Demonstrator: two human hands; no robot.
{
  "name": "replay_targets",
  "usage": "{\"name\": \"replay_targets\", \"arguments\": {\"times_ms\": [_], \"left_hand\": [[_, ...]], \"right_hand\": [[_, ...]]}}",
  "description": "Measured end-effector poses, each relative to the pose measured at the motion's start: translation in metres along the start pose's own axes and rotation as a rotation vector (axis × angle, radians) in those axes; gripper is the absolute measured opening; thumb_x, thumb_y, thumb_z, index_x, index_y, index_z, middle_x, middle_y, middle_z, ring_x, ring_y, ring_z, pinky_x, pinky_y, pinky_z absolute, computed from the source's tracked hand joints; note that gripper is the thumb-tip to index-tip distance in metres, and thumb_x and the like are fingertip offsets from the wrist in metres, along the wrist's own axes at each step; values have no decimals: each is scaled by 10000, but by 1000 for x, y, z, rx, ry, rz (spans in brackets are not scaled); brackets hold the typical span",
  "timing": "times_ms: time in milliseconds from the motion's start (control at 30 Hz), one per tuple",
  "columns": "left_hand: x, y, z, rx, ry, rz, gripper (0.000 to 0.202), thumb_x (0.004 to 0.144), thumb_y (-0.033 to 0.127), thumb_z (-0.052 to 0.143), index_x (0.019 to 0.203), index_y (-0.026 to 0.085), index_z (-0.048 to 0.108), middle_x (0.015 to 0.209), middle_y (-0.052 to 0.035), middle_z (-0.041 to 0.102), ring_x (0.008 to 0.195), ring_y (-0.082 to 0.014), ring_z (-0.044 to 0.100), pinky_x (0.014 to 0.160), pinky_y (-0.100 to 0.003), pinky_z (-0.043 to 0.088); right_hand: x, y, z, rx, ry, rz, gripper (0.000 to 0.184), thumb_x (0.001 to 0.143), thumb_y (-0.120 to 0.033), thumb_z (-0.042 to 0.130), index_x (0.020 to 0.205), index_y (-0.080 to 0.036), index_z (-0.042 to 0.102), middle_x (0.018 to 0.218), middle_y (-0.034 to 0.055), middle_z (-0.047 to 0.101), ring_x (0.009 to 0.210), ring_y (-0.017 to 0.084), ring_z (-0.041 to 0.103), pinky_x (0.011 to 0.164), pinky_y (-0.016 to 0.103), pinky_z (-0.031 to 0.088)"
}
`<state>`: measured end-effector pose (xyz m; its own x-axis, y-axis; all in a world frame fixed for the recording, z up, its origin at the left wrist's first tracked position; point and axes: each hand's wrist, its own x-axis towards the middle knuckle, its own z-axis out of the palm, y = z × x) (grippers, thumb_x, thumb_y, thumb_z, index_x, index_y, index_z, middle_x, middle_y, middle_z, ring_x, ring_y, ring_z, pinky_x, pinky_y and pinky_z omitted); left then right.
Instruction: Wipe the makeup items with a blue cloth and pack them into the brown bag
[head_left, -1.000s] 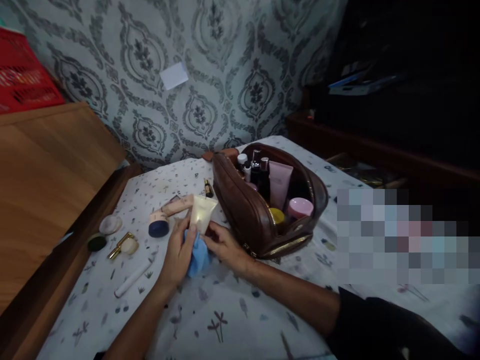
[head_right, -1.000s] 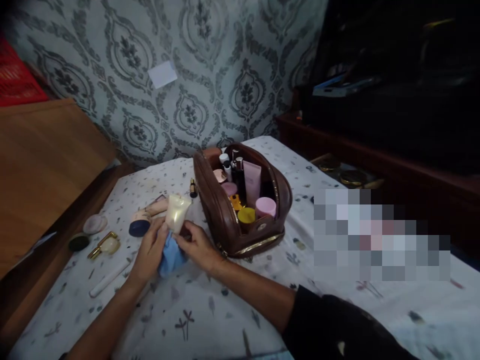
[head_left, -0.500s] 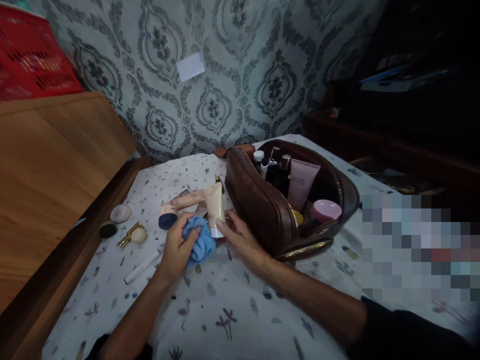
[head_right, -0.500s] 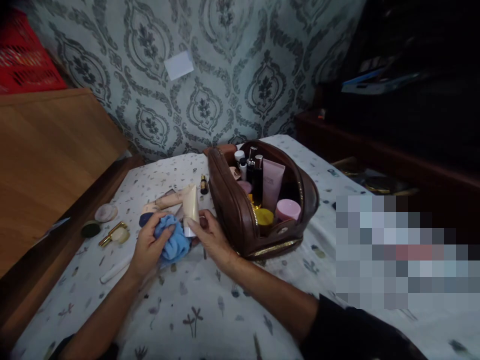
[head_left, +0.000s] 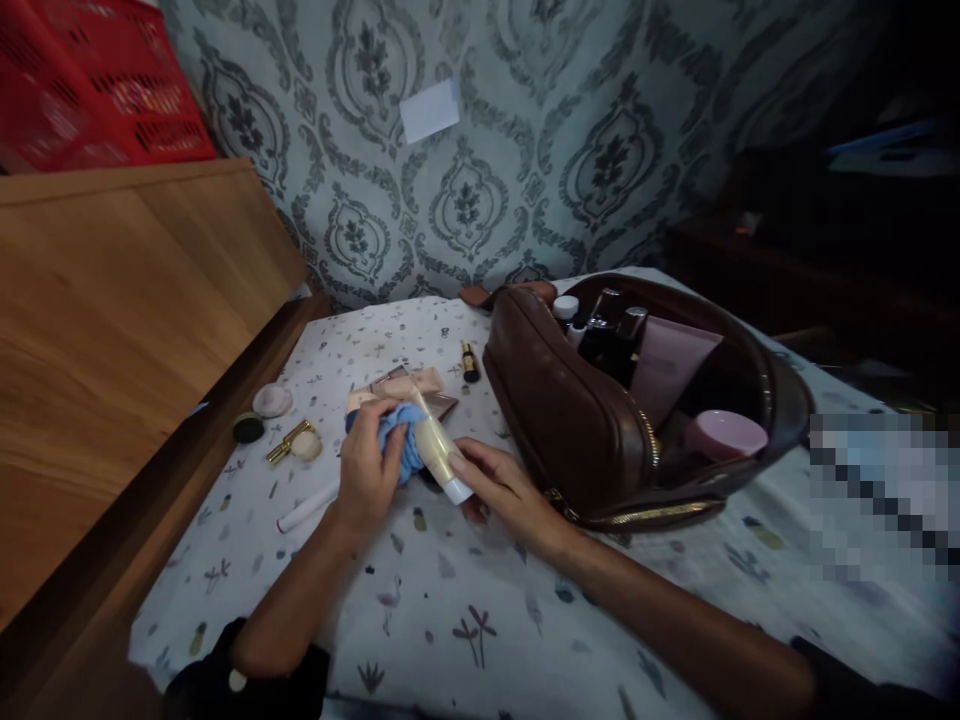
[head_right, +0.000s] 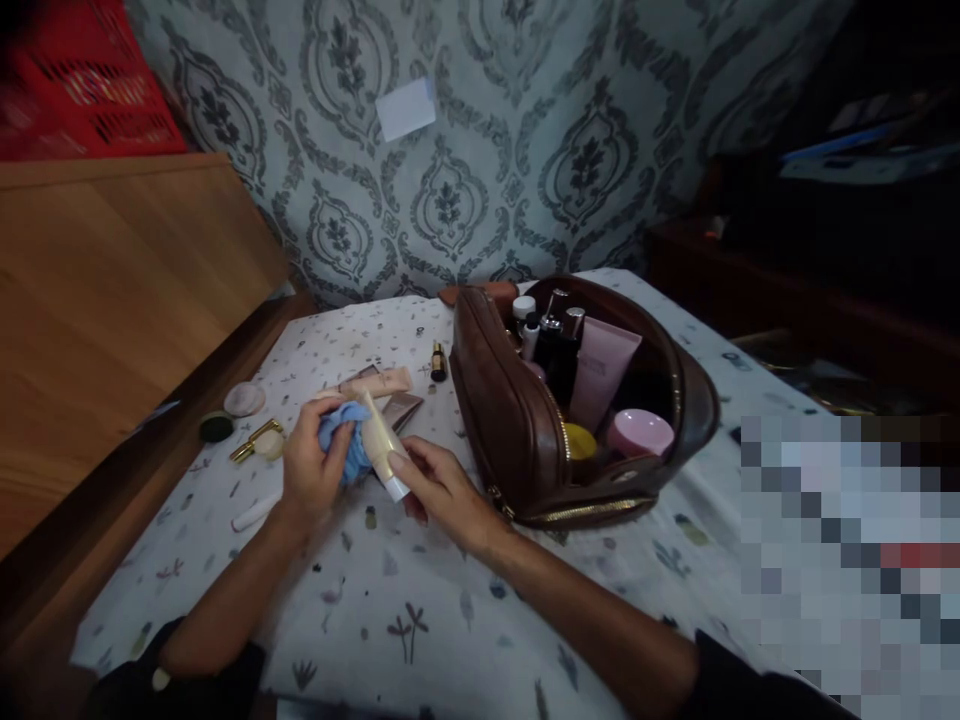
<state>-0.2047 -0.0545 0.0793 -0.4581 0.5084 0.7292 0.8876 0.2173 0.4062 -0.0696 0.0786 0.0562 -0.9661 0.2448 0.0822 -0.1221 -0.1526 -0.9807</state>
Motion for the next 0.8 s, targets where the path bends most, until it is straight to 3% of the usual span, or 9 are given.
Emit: {"name": "replay_targets", "arguments": {"times_ms": [167, 333, 400, 633, 800], "left_hand": [[6, -3, -7, 30, 71, -49, 159, 975, 300, 511, 1091, 203, 559, 996, -54, 678, 922, -184, 664, 826, -290, 531], [-4, 8, 0, 13, -61, 273, 163, 988, 250, 502, 1129, 199, 567, 973, -60, 684, 916, -184, 668, 822, -294, 531], [-5, 9, 2, 15, -101, 335, 169, 987, 217, 500, 1139, 195, 571, 962, -62, 687, 911, -186, 665, 825, -298, 530], [5, -4, -4, 23, 44, 112, 157, 969, 252, 543, 1113, 200, 579, 990, -54, 693, 922, -188, 679, 825, -302, 550], [8, -2, -5, -34, 132, -35, 126, 935, 252, 582, 1048, 198, 585, 930, -23, 672, 839, -165, 657, 763, -277, 535]], "right_hand": [[0, 4, 0, 52, -2, 65, 453, 848, -655, 607, 834, -204, 559, 585, -52, 484, 448, 104, 479, 390, 222, 338], [0, 6, 0, -54, 27, 73, 469, 835, -667, 611, 844, -202, 555, 593, -55, 467, 440, 102, 467, 379, 221, 335], [-1, 2, 1, -106, 28, 50, 455, 839, -650, 615, 854, -198, 560, 611, -57, 461, 445, 91, 448, 392, 218, 335], [-4, -7, 4, -174, -8, 34, 395, 848, -555, 633, 937, -171, 615, 703, -39, 467, 514, 81, 438, 441, 207, 372], [-2, -1, 4, -72, 2, 77, 494, 765, -503, 724, 1104, -155, 634, 798, -8, 559, 545, 90, 491, 490, 225, 434]]}}
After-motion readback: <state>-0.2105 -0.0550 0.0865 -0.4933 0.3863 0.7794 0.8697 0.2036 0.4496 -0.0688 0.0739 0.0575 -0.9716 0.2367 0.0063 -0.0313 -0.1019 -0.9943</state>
